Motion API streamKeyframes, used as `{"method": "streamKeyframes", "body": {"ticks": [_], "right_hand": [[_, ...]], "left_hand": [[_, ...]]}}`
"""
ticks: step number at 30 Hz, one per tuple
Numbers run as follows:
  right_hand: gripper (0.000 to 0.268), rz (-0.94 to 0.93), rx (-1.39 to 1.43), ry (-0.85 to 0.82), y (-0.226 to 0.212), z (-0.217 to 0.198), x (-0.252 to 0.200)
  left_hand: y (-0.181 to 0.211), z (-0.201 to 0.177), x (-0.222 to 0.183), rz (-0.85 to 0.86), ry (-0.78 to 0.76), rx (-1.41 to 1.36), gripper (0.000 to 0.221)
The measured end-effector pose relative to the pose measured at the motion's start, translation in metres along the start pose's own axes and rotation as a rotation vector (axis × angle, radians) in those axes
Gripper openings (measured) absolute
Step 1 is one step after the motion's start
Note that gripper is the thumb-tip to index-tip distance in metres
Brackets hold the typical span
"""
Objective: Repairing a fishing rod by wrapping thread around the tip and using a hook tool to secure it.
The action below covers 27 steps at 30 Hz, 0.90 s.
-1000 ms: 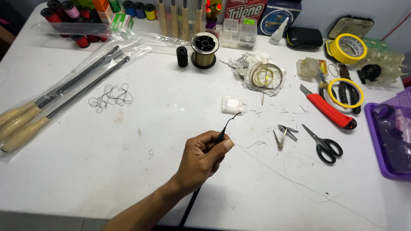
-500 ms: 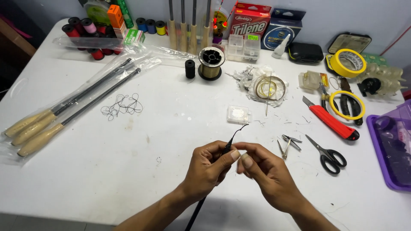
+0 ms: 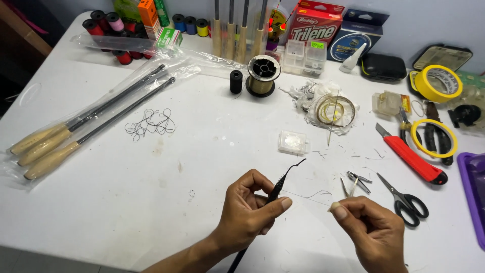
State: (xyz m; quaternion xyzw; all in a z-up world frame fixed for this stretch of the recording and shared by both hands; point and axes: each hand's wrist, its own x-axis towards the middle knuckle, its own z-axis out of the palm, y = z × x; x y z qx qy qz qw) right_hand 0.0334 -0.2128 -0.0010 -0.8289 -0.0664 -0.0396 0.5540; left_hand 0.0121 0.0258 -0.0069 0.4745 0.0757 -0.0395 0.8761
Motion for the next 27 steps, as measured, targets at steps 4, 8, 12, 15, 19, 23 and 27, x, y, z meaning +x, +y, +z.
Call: {"method": "streamKeyframes", "body": {"ticks": [4, 8, 12, 15, 19, 23, 27], "right_hand": [[0.017, 0.062, -0.016, 0.052, -0.018, 0.005, -0.01], [0.014, 0.099, -0.022, 0.146, -0.026, 0.006, -0.015], [0.015, 0.113, -0.032, 0.171, -0.023, 0.003, -0.01], [0.016, 0.084, -0.035, 0.151, -0.021, 0.001, -0.008], [0.016, 0.069, -0.037, 0.122, -0.014, -0.001, -0.005], [0.014, 0.043, -0.047, 0.095, -0.007, -0.003, -0.004], [0.016, 0.052, -0.056, 0.094, -0.01, -0.002, -0.005]], "left_hand": [[-0.001, -0.002, 0.0, 0.031, 0.027, -0.004, 0.037], [0.0, -0.001, -0.001, 0.028, 0.043, 0.0, 0.038], [0.007, -0.001, -0.004, 0.064, -0.046, 0.034, 0.027], [-0.001, -0.002, -0.003, 0.013, -0.063, -0.006, 0.019], [0.004, -0.003, -0.005, 0.058, -0.193, 0.052, 0.022], [0.006, 0.001, -0.005, 0.018, -0.192, 0.095, 0.036], [0.002, 0.001, -0.004, 0.085, -0.122, 0.048, 0.028]]}}
